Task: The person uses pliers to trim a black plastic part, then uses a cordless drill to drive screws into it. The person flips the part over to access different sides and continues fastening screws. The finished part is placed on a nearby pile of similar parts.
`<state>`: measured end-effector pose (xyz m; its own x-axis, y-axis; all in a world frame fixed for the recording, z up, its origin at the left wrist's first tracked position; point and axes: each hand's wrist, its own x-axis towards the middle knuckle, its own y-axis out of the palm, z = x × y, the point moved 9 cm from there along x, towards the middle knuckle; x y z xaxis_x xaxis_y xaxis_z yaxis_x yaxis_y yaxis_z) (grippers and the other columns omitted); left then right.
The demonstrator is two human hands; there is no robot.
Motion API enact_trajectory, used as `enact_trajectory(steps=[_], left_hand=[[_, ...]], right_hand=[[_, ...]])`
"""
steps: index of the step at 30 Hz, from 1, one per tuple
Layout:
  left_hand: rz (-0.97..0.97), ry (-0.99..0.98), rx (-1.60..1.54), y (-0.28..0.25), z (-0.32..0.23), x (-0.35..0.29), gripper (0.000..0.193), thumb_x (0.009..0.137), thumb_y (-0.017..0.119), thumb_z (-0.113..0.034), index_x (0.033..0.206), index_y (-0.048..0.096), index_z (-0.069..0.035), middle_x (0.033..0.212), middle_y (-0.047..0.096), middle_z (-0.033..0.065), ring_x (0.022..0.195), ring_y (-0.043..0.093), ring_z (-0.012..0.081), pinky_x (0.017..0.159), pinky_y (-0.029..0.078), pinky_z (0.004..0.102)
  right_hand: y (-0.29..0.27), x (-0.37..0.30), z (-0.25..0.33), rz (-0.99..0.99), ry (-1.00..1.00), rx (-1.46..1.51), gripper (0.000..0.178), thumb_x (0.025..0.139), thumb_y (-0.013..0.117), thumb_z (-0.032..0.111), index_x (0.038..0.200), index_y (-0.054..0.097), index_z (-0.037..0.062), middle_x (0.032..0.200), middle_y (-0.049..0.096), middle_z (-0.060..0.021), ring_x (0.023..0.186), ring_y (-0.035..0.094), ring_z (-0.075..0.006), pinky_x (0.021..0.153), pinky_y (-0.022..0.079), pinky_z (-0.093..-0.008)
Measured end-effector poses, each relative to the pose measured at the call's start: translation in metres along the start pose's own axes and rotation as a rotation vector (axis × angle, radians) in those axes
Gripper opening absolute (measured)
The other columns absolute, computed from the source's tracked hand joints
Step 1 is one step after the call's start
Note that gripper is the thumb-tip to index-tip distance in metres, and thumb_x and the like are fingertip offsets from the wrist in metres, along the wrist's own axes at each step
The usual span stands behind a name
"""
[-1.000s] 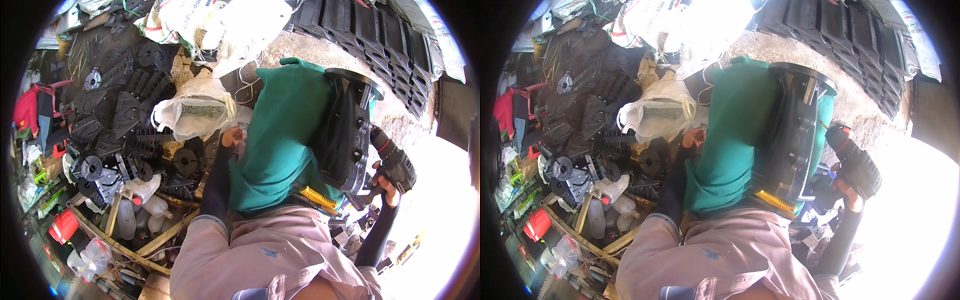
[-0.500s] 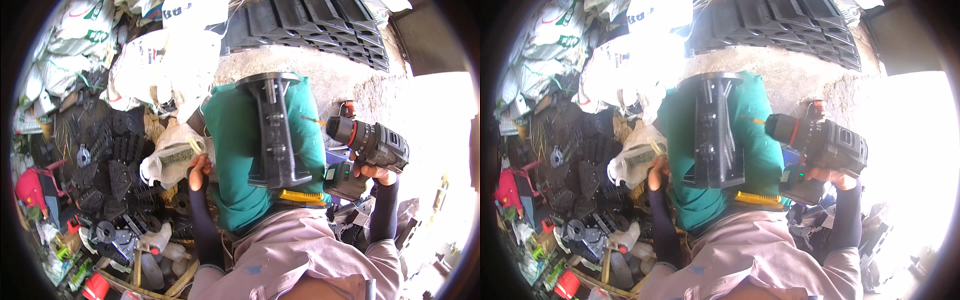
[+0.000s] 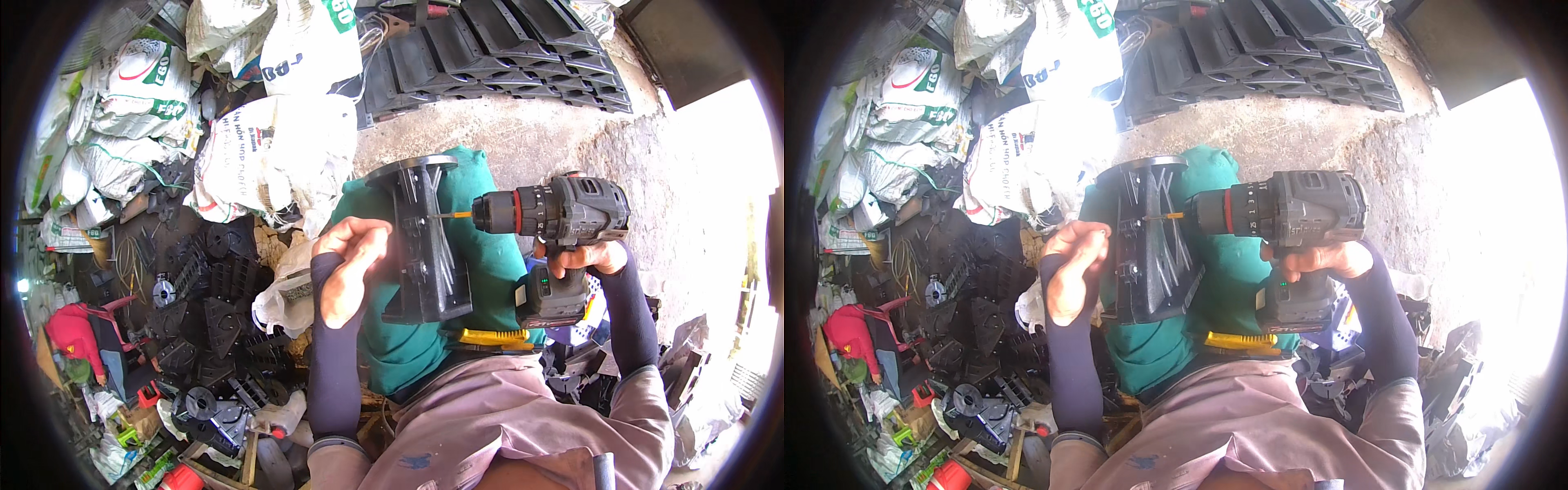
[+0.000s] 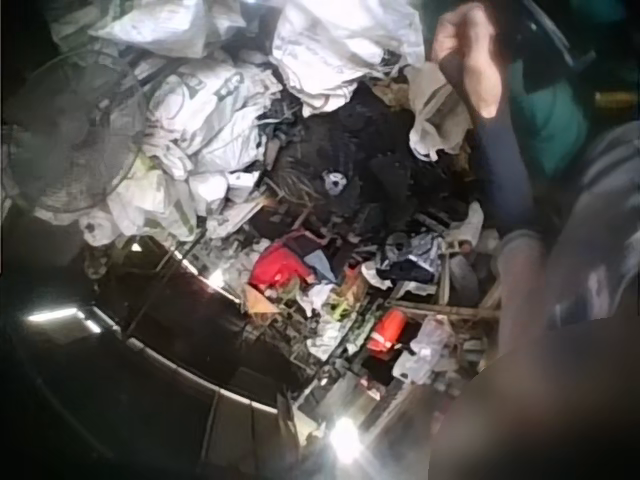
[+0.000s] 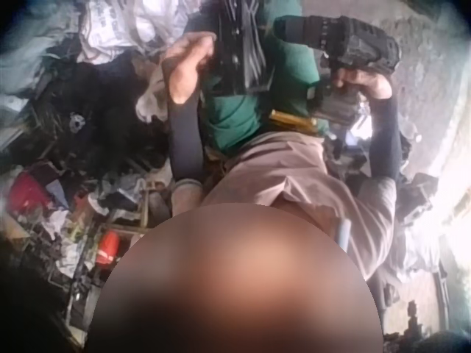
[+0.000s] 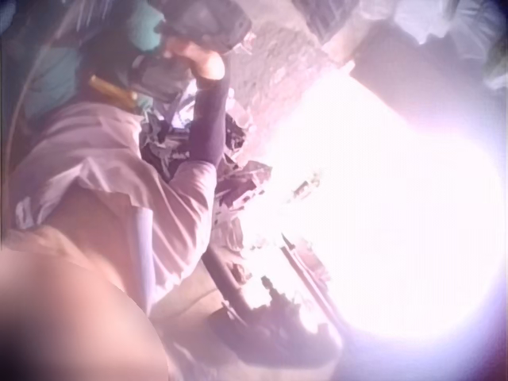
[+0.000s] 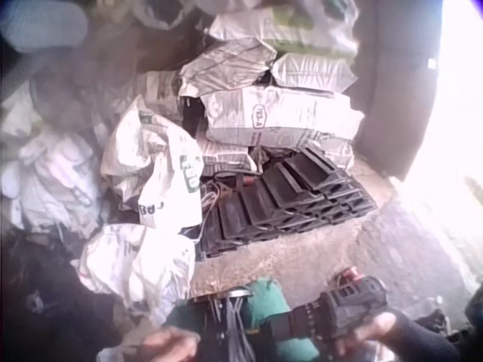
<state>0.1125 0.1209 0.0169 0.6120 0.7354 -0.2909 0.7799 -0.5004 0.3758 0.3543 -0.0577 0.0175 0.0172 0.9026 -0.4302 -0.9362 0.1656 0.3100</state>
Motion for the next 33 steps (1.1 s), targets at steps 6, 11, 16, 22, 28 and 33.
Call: enact_trajectory(steps=[6,11,16,22,28,33], left_hand=[[-0.056,0.107,0.210,0.008,-0.004,0.002,0.014,0.090,0.063,-0.010,0.099,0.068,-0.001,0.080,0.061,-0.0048,0.070,0.050,0.0017,0.064,0.040,0.0176],[-0.124,0.185,0.234,0.005,-0.005,0.001,0.007,0.088,0.066,-0.005,0.093,0.068,-0.001,0.083,0.065,-0.0020,0.072,0.055,0.0020,0.066,0.043,0.0180],[-0.118,0.193,0.131,0.006,0.001,0.001,0.007,0.086,0.066,-0.003,0.093,0.067,-0.001,0.084,0.067,0.0001,0.074,0.058,0.0034,0.069,0.047,0.0194],[-0.079,0.160,0.160,0.005,-0.002,-0.001,0.008,0.086,0.066,-0.004,0.094,0.067,-0.001,0.082,0.067,0.0003,0.074,0.059,0.0041,0.070,0.047,0.0196],[0.071,-0.003,0.247,0.002,-0.001,0.015,0.010,0.083,0.068,-0.006,0.092,0.067,0.000,0.078,0.067,-0.0002,0.070,0.057,0.0022,0.065,0.046,0.0186],[0.071,0.027,0.272,0.002,-0.003,0.015,0.011,0.083,0.069,-0.008,0.091,0.067,0.000,0.077,0.067,-0.0004,0.069,0.056,0.0017,0.063,0.044,0.0182]], right_hand=[[-0.012,0.005,-0.024,0.211,-0.009,0.046,0.044,0.088,0.055,0.012,0.129,0.044,-0.0007,0.104,0.062,-0.0173,0.074,0.061,-0.0197,0.064,0.052,-0.0302],[-0.019,0.013,-0.053,0.277,0.217,0.374,0.038,0.095,0.041,0.015,0.129,0.042,-0.0027,0.109,0.059,-0.0179,0.079,0.060,-0.0194,0.065,0.052,-0.0292],[-0.022,0.013,-0.036,0.154,0.147,-0.053,0.041,0.082,0.062,0.009,0.120,0.049,-0.0004,0.094,0.064,-0.0109,0.068,0.061,-0.0167,0.059,0.051,-0.0267],[-0.025,0.018,-0.034,0.124,0.182,-0.196,0.037,0.078,0.067,0.009,0.112,0.055,0.0001,0.089,0.065,-0.0095,0.063,0.061,-0.0152,0.054,0.049,-0.0249],[-0.013,0.013,-0.022,0.165,0.184,0.158,0.044,0.078,0.069,0.017,0.114,0.054,-0.0020,0.091,0.063,-0.0115,0.063,0.060,-0.0157,0.055,0.049,-0.0278],[-0.015,0.012,-0.014,0.033,0.145,-0.104,0.040,0.073,0.070,0.014,0.108,0.057,0.0000,0.081,0.064,-0.0084,0.061,0.061,-0.0164,0.053,0.048,-0.0275]])
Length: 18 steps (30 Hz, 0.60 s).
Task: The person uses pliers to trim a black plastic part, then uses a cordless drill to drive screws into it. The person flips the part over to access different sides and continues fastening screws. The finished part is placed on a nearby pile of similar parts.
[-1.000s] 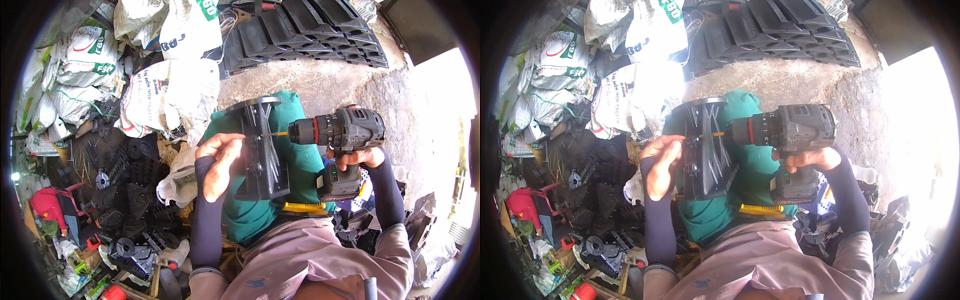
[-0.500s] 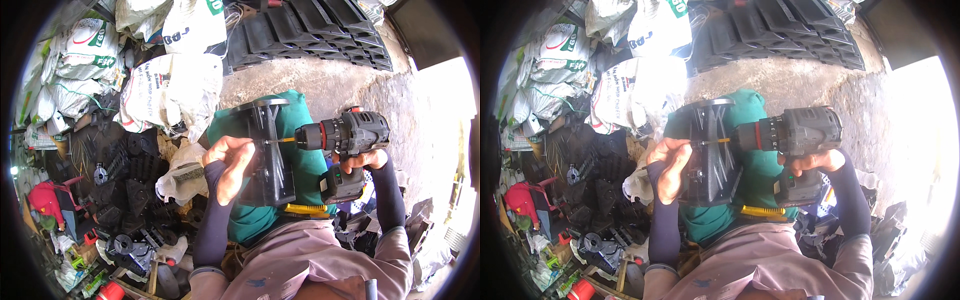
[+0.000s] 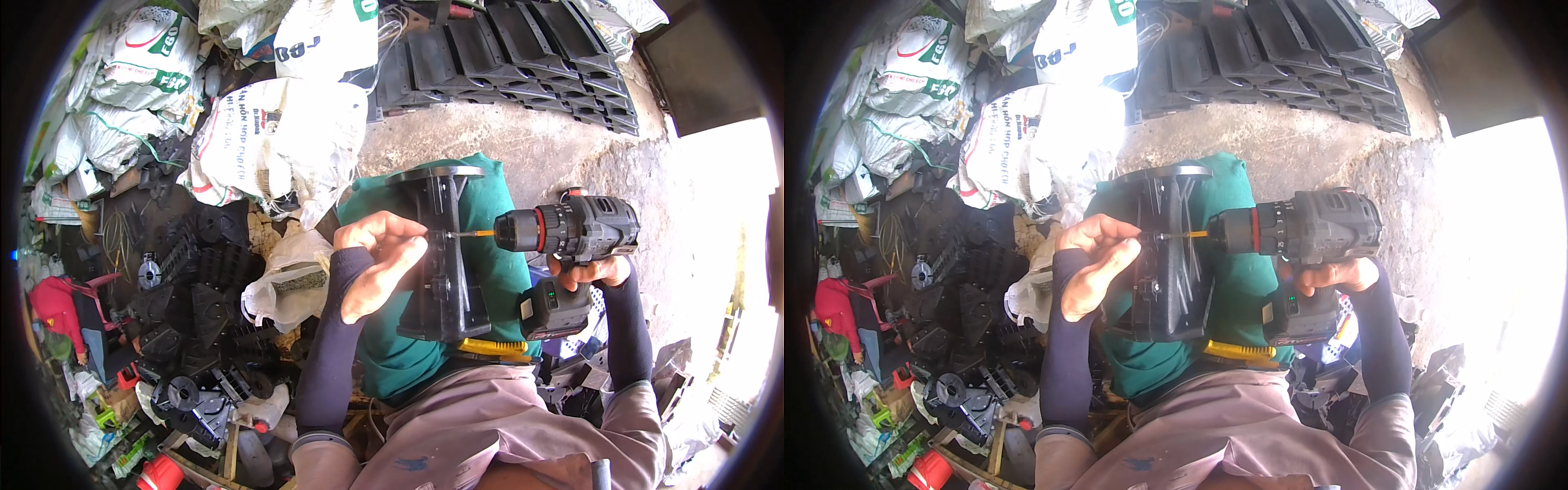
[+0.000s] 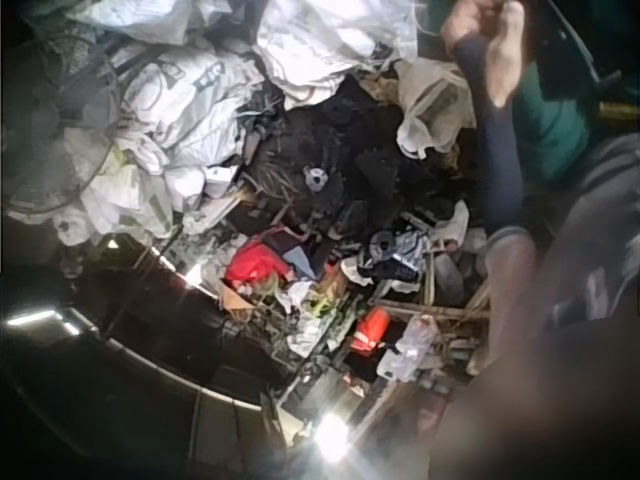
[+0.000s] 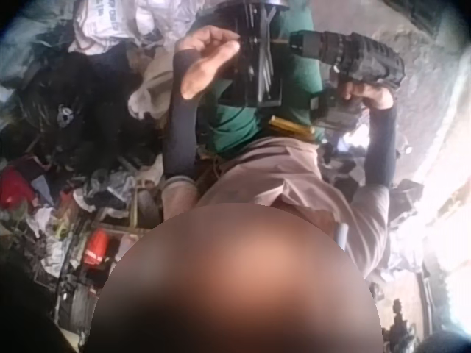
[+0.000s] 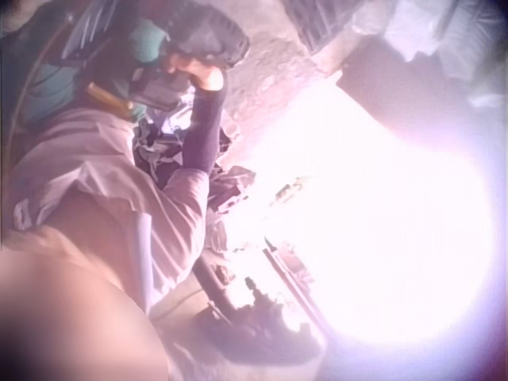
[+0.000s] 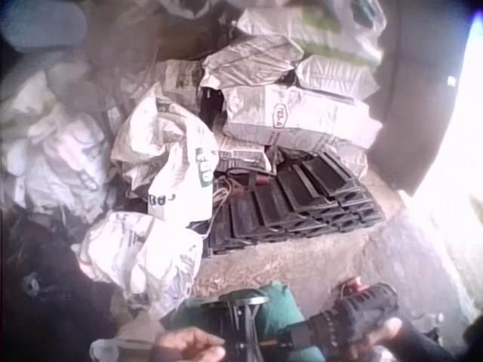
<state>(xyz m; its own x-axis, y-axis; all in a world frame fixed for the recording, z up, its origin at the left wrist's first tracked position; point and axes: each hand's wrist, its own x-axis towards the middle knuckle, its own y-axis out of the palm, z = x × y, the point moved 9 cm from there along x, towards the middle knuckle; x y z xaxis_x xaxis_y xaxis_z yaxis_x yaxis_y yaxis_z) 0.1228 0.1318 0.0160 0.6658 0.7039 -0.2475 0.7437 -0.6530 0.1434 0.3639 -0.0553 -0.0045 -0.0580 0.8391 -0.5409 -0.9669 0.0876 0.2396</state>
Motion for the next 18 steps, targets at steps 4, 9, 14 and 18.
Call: enact_trajectory(steps=[4,9,14,18], left_hand=[[-0.013,0.018,-0.026,0.001,0.001,-0.002,0.009,0.083,0.069,-0.006,0.090,0.068,0.000,0.077,0.067,-0.0003,0.069,0.056,0.0018,0.064,0.044,0.0184],[-0.032,0.050,-0.065,0.001,0.001,-0.003,0.008,0.084,0.068,-0.004,0.091,0.068,0.000,0.078,0.066,-0.0002,0.069,0.056,0.0021,0.065,0.044,0.0186],[-0.030,0.061,-0.084,0.002,0.002,-0.005,0.008,0.085,0.067,-0.002,0.092,0.068,0.000,0.079,0.066,0.0001,0.070,0.057,0.0024,0.066,0.045,0.0186],[-0.051,0.116,-0.073,0.001,0.000,-0.007,0.008,0.086,0.067,-0.002,0.093,0.068,0.001,0.080,0.066,0.0001,0.070,0.057,0.0024,0.065,0.045,0.0188]], right_hand=[[-0.001,0.004,-0.018,0.141,0.155,-0.480,0.049,0.089,0.042,0.027,0.122,0.035,-0.0081,0.088,0.041,-0.0079,0.076,0.053,-0.0152,0.059,0.052,-0.0292],[-0.018,0.004,-0.034,-0.032,0.328,-0.043,0.036,0.078,0.059,0.016,0.107,0.049,-0.0035,0.081,0.052,-0.0069,0.063,0.055,-0.0155,0.054,0.048,-0.0281],[-0.002,0.006,-0.004,-0.041,0.046,-0.063,0.032,0.070,0.070,0.010,0.099,0.060,0.0010,0.078,0.062,-0.0071,0.058,0.061,-0.0164,0.051,0.049,-0.0288],[0.012,0.003,-0.004,0.136,0.126,-0.331,0.046,0.086,0.046,0.028,0.114,0.040,-0.0075,0.086,0.042,-0.0076,0.073,0.048,-0.0154,0.056,0.043,-0.0260]])
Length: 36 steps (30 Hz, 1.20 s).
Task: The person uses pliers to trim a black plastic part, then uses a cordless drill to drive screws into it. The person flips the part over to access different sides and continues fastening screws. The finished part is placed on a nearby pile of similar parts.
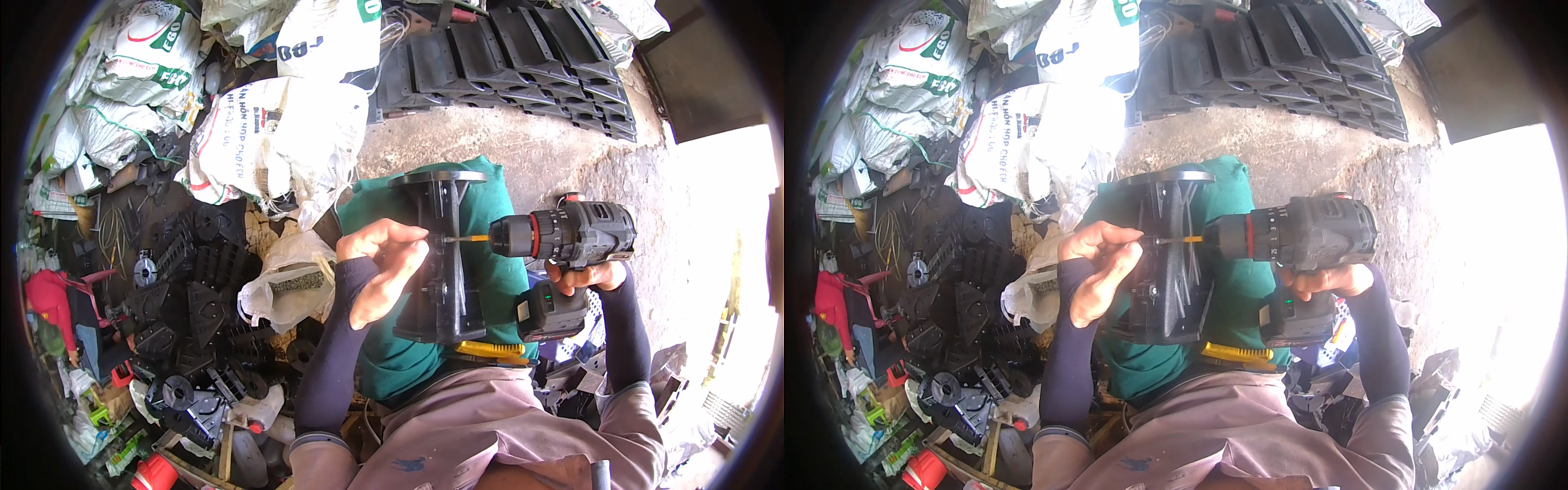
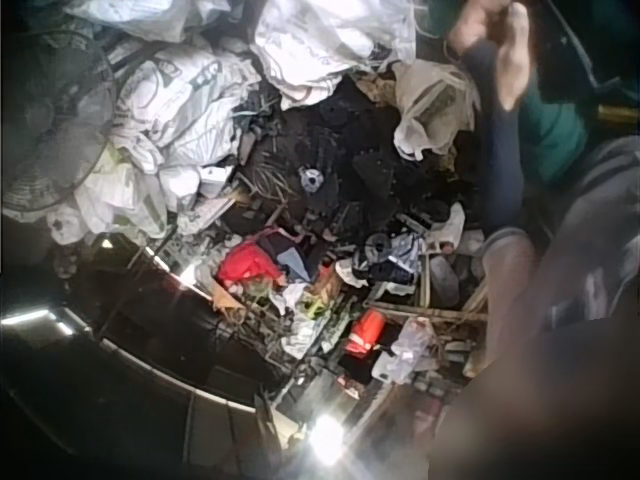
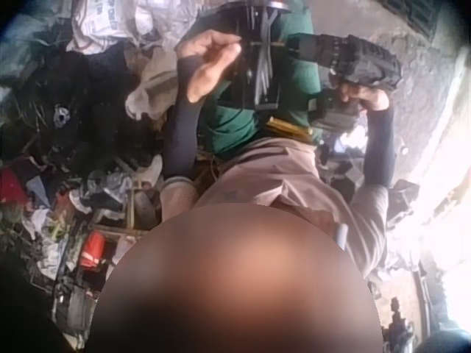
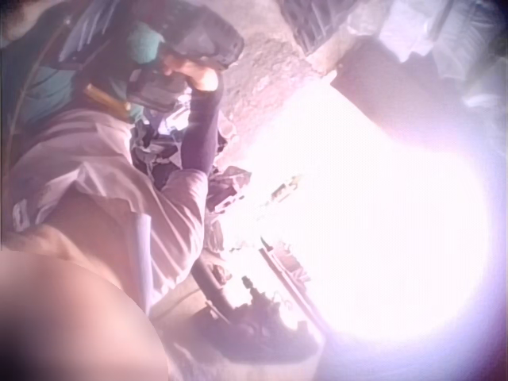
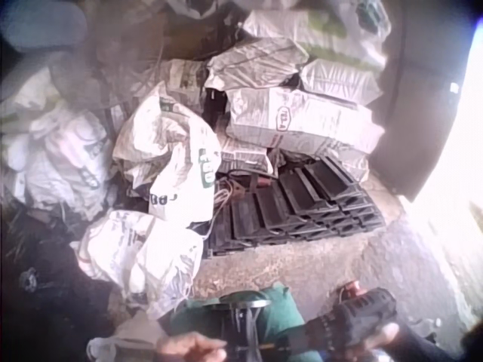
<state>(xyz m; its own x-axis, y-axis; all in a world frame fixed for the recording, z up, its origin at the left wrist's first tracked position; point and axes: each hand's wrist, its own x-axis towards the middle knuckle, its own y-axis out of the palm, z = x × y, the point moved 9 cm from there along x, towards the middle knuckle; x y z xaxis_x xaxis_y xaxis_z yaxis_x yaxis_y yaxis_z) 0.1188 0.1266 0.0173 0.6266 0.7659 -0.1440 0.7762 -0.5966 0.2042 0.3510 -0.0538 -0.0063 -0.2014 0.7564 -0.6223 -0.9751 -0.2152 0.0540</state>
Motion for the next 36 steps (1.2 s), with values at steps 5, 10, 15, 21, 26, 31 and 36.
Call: enact_trajectory(steps=[5,10,15,21,26,31,36], left_hand=[[-0.016,-0.022,-0.003,-0.003,0.001,-0.003,0.008,0.086,0.067,-0.003,0.093,0.068,0.001,0.081,0.066,-0.0004,0.074,0.058,0.0023,0.067,0.046,0.0186],[-0.083,0.027,-0.100,-0.006,-0.013,0.011,0.015,0.092,0.062,-0.014,0.094,0.070,-0.001,0.079,0.064,-0.0034,0.066,0.051,0.0001,0.063,0.040,0.0166],[-0.225,0.228,-0.095,0.005,-0.028,0.028,0.047,0.099,0.046,-0.034,0.079,0.060,0.006,0.058,0.047,-0.0011,0.051,0.037,0.0071,0.052,0.028,0.0239],[-0.126,0.244,-0.081,0.013,-0.030,0.030,0.046,0.100,0.043,-0.034,0.074,0.056,0.003,0.065,0.051,0.0047,0.054,0.037,0.0082,0.052,0.027,0.0236],[-0.081,0.259,-0.053,0.016,-0.032,0.029,0.046,0.100,0.047,-0.035,0.072,0.061,-0.002,0.066,0.057,-0.0013,0.059,0.043,0.0049,0.057,0.035,0.0229],[-0.116,0.271,0.034,0.018,-0.037,0.029,0.045,0.099,0.044,-0.032,0.071,0.054,0.002,0.064,0.050,0.0047,0.055,0.037,0.0078,0.052,0.026,0.0235],[-0.213,0.281,-0.008,0.017,-0.038,0.025,0.043,0.099,0.043,-0.030,0.073,0.054,0.002,0.063,0.050,0.0049,0.053,0.037,0.0081,0.052,0.027,0.0237]], right_hand=[[0.006,-0.001,0.001,0.065,-0.035,0.023,0.059,0.095,0.032,0.039,0.132,0.027,-0.0066,0.091,0.033,-0.0091,0.083,0.042,-0.0169,0.064,0.044,-0.0296],[0.006,0.003,-0.001,0.012,-0.091,0.445,0.059,0.081,0.065,0.030,0.126,0.045,-0.0022,0.101,0.058,-0.0182,0.072,0.059,-0.0184,0.060,0.052,-0.0290],[0.027,-0.008,-0.024,0.121,0.181,1.458,0.047,0.086,0.061,0.027,0.125,0.050,0.0029,0.109,0.060,-0.0172,0.083,0.063,-0.0216,0.066,0.054,-0.0306],[0.056,-0.026,-0.027,0.220,0.541,2.256,0.046,0.087,0.058,0.030,0.125,0.049,0.0048,0.109,0.054,-0.0123,0.092,0.058,-0.0207,0.070,0.051,-0.0307],[0.071,-0.029,-0.021,0.197,0.706,2.493,0.048,0.086,0.057,0.033,0.124,0.048,0.0048,0.107,0.051,-0.0097,0.095,0.054,-0.0191,0.073,0.048,-0.0303],[0.074,-0.025,-0.010,0.182,0.567,2.001,0.043,0.084,0.061,0.026,0.117,0.051,0.0021,0.095,0.053,-0.0072,0.085,0.054,-0.0166,0.070,0.046,-0.0274],[0.040,-0.011,0.029,0.041,-0.081,0.304,0.046,0.085,0.059,0.035,0.107,0.049,-0.0042,0.081,0.051,-0.0101,0.061,0.049,-0.0151,0.056,0.042,-0.0275]])
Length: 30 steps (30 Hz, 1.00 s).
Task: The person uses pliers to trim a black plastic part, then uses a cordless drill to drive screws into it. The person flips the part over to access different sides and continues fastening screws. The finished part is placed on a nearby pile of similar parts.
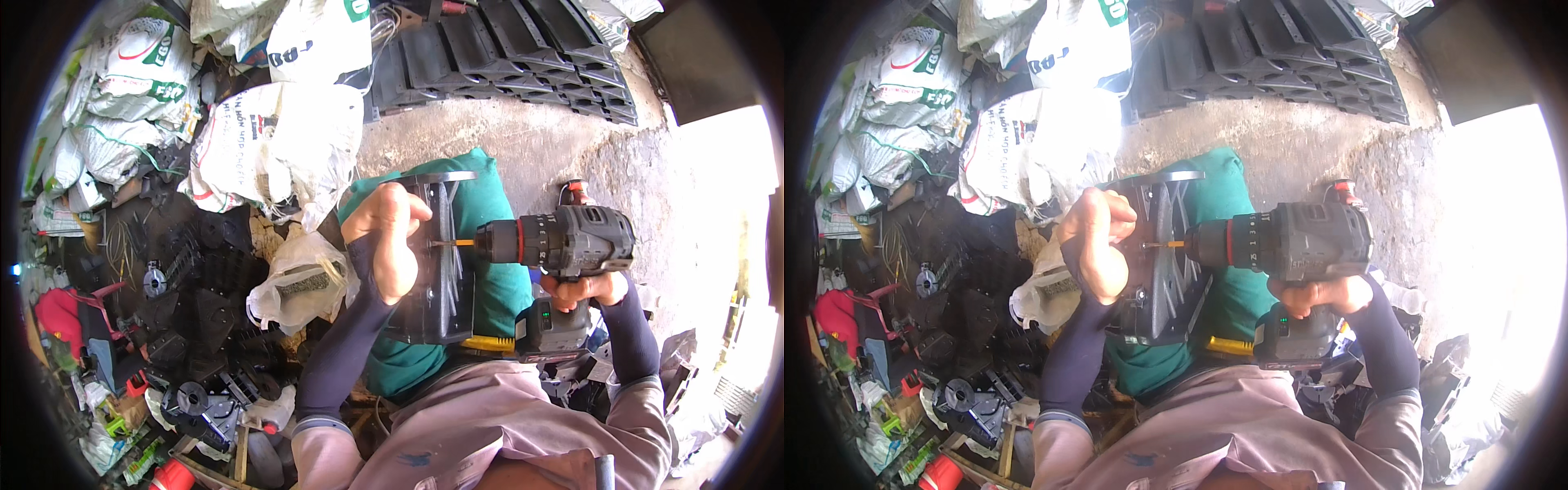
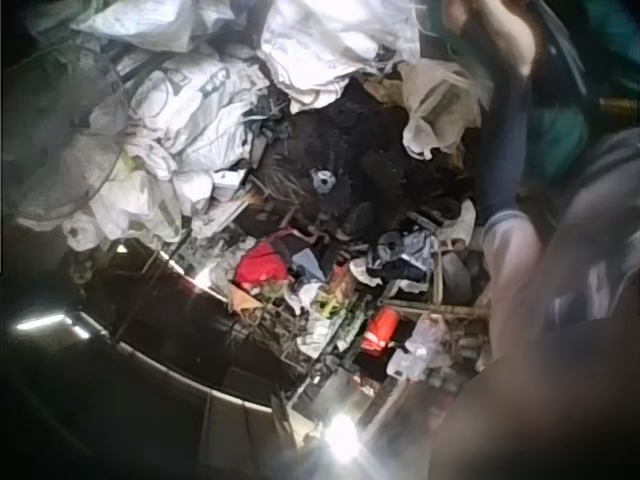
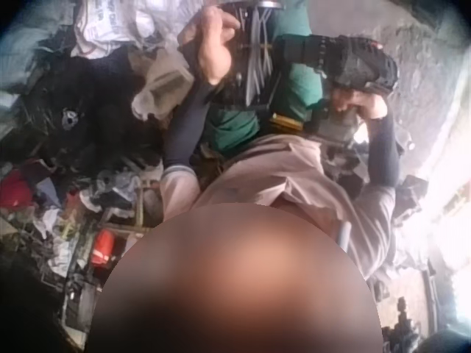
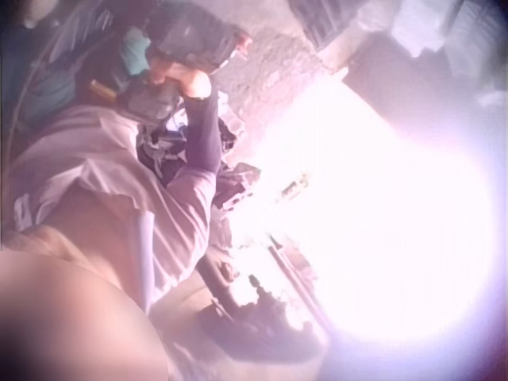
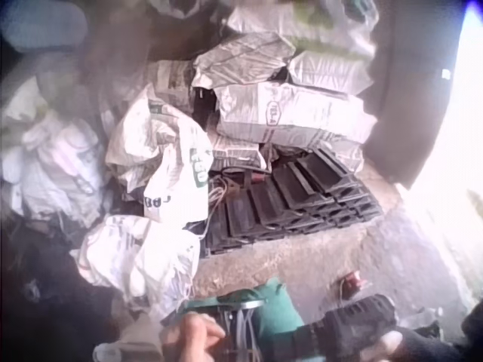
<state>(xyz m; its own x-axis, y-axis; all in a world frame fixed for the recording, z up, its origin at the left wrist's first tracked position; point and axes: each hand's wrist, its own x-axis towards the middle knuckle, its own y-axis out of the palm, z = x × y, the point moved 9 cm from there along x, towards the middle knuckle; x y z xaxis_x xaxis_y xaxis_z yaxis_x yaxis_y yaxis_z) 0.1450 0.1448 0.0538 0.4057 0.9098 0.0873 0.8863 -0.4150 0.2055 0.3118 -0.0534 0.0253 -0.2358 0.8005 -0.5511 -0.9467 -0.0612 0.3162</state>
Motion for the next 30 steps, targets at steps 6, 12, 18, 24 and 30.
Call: enact_trajectory(steps=[6,12,18,24,30], left_hand=[[-0.309,-0.277,-0.655,-0.074,0.063,-0.015,0.028,0.097,0.052,-0.026,0.090,0.056,0.001,0.063,0.041,-0.0015,0.056,0.041,0.0087,0.053,0.033,0.0251],[-0.416,-0.602,-0.638,-0.165,0.141,-0.070,0.047,0.082,0.042,0.007,0.129,0.042,0.012,0.116,0.052,0.0183,0.101,0.054,0.0266,0.087,0.048,0.0338],[-0.456,-0.611,-0.684,-0.152,0.140,-0.077,0.033,0.092,0.048,0.000,0.124,0.048,0.007,0.110,0.058,0.0185,0.094,0.058,0.0245,0.083,0.049,0.0326],[-0.250,-0.521,-0.404,-0.115,0.092,-0.048,0.021,0.095,0.058,-0.020,0.106,0.059,-0.002,0.090,0.059,0.0038,0.076,0.055,0.0107,0.066,0.044,0.0205],[-0.121,-0.596,-0.037,-0.074,0.067,-0.033,0.025,0.094,0.060,-0.031,0.099,0.063,-0.007,0.076,0.061,-0.0014,0.060,0.050,0.0049,0.052,0.036,0.0188]], right_hand=[[-0.006,-0.023,0.019,-0.174,-0.206,-0.304,0.046,0.074,0.076,0.008,0.117,0.061,0.0061,0.108,0.068,-0.0074,0.102,0.064,-0.0194,0.090,0.051,-0.0354],[-0.021,-0.028,0.038,-0.279,-0.272,-0.376,0.051,0.071,0.071,0.006,0.121,0.057,0.0050,0.100,0.067,-0.0066,0.092,0.065,-0.0192,0.080,0.053,-0.0340],[-0.029,0.001,0.039,-0.271,-0.215,0.059,0.055,0.069,0.069,0.010,0.121,0.052,0.0013,0.095,0.065,-0.0117,0.062,0.058,-0.0157,0.060,0.049,-0.0302],[-0.036,0.017,0.043,-0.222,-0.191,0.064,0.053,0.069,0.069,0.012,0.118,0.054,0.0017,0.093,0.065,-0.0107,0.058,0.057,-0.0153,0.057,0.049,-0.0287],[-0.041,0.020,0.039,-0.232,-0.174,0.033,0.051,0.069,0.066,0.010,0.118,0.054,0.0011,0.091,0.065,-0.0111,0.057,0.058,-0.0152,0.055,0.049,-0.0280]])
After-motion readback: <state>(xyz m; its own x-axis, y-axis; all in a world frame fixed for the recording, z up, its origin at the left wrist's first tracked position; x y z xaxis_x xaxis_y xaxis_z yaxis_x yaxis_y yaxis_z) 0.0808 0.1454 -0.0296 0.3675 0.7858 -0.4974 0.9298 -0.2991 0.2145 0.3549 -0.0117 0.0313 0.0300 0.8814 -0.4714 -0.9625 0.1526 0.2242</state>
